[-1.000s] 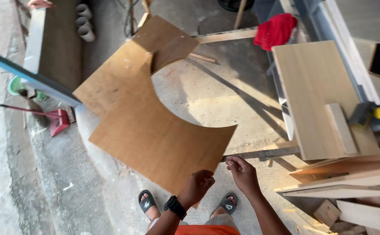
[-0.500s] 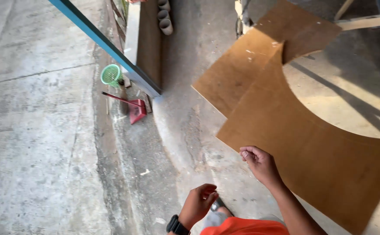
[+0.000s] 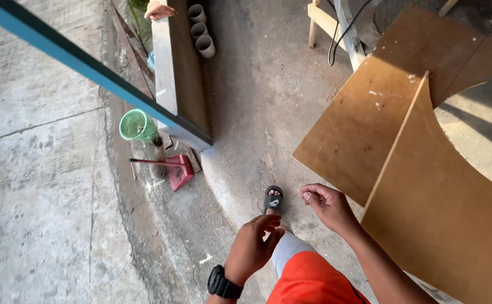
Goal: Measuring a curved wooden piece with a tape measure and marking a straight wooden board with a pencil for layout.
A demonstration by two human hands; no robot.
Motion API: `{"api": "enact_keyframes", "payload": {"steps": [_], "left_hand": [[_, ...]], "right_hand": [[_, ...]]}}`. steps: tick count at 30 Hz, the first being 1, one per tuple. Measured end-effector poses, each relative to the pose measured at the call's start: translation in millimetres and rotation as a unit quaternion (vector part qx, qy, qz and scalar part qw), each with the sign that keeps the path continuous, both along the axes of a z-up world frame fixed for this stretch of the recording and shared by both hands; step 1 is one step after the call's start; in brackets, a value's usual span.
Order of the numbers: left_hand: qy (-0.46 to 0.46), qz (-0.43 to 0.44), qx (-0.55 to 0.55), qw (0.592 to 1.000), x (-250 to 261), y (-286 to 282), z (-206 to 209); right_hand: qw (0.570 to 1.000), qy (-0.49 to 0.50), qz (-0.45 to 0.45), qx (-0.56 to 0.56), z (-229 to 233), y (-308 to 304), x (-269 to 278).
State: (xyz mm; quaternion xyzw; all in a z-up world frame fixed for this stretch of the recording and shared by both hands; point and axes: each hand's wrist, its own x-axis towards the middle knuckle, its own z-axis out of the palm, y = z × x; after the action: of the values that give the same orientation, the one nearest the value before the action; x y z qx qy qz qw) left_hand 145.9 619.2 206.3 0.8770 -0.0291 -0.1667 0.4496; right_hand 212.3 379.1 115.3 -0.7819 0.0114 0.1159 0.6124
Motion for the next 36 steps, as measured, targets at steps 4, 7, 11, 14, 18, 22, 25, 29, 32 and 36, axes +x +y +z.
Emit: {"api": "enact_keyframes", "payload": {"steps": [4, 7, 11, 14, 18, 22, 25, 29, 32, 36], "left_hand": [[-0.019, -0.081, 0.014, 0.996, 123.5, 42.2, -6.9], [-0.008, -0.086, 0.000, 0.996, 205.4, 73.6, -14.9], [0.044, -0.105, 0.002, 0.994, 306.2, 94.2, 2.7], [0.104, -0.084, -0.009, 0.991, 381.1, 102.6, -3.1], [0.163, -0.100, -0.003, 0.982, 482.3, 107.4, -9.8], [0.185, -0.132, 0.033, 0.973, 603.7, 113.5, -6.5], [0.060, -0.212, -0.045, 0.974, 707.8, 119.4, -13.9], [0.086, -0.261, 0.024, 0.961, 838.4, 124.6, 25.6], [0.100, -0.274, 0.062, 0.954, 934.6, 117.2, 38.0], [0.034, -0.299, 0.007, 0.953, 1036.7, 89.4, 51.8]], "right_hand": [[0.998, -0.002, -0.051, 0.031, -13.2, 30.9, 108.4], [0.991, 0.025, -0.123, 0.045, 0.4, 57.3, 194.8], [0.987, 0.020, -0.160, 0.018, 43.7, 71.0, 297.9], [0.980, 0.017, -0.193, 0.035, 65.5, 70.9, 372.5], [0.965, 0.037, -0.253, 0.049, 83.1, 67.5, 460.8], [0.949, 0.035, -0.309, 0.050, 85.4, 66.3, 548.0], [0.938, 0.044, -0.342, -0.032, 113.2, 69.8, 614.8], [0.912, 0.048, -0.408, 0.017, 106.0, 80.0, 695.3], [0.904, 0.053, -0.423, 0.018, 123.9, 77.0, 770.3], [0.916, -0.008, -0.397, -0.048, 144.7, 43.6, 862.0]]}}
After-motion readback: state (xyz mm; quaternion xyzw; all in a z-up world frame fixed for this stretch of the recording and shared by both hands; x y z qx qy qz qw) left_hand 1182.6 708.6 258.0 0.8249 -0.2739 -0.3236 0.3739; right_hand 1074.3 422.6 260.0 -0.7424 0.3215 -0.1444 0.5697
